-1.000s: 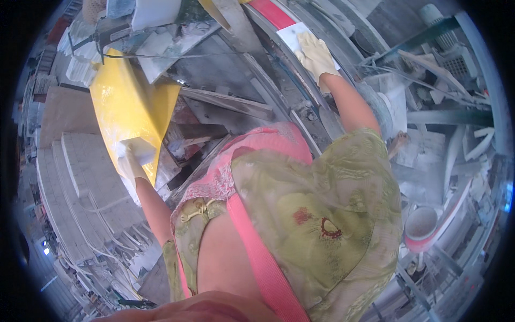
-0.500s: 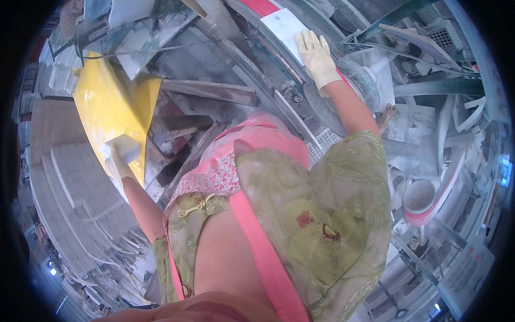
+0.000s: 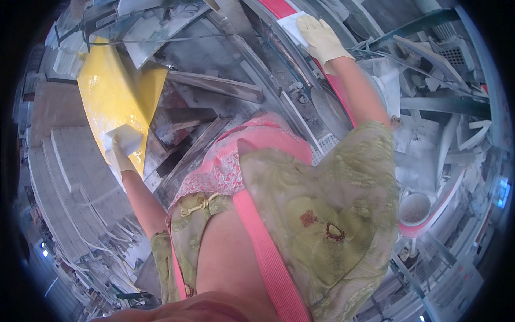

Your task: The person positions a white rectangular board on a yellow cutting machine and pulls a lever to cut it. After each cut, the person removes the cut piece and places it aside, then repeats the process with the remaining board.

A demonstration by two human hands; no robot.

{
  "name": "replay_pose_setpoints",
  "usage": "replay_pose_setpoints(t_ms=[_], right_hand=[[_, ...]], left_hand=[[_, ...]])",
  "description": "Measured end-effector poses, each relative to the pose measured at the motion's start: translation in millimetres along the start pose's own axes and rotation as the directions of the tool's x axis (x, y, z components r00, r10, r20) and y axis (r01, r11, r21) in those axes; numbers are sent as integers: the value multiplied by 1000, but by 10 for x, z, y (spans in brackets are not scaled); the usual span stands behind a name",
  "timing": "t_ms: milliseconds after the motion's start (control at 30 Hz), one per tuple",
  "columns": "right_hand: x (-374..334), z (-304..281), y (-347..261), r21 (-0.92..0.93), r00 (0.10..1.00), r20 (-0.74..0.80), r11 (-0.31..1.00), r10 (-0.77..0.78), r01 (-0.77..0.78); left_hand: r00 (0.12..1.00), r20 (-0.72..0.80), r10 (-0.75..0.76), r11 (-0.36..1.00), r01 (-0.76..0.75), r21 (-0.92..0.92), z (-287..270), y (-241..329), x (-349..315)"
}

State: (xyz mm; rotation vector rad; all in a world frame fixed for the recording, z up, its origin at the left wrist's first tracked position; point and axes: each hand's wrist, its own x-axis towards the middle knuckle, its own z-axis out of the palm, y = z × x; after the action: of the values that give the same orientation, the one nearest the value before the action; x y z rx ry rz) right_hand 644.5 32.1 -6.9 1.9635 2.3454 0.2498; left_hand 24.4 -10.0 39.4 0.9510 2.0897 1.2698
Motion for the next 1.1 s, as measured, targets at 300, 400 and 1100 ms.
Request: replay_pose_setpoints(t_ms=[300, 400, 1100], right_hand=[[26, 17, -206, -171, 994, 85, 984, 66, -51], [122, 116, -216, -87, 997, 10, 993, 78, -77], [1209, -905, -4022, 972, 944, -147, -218, -295, 83]], left_hand=[[997, 23, -67, 996, 68, -49, -11, 132, -187], [998, 65, -5, 998, 9, -63, -39, -17, -6], [990, 22, -140, 910, 120, 396, -259, 22, 61]])
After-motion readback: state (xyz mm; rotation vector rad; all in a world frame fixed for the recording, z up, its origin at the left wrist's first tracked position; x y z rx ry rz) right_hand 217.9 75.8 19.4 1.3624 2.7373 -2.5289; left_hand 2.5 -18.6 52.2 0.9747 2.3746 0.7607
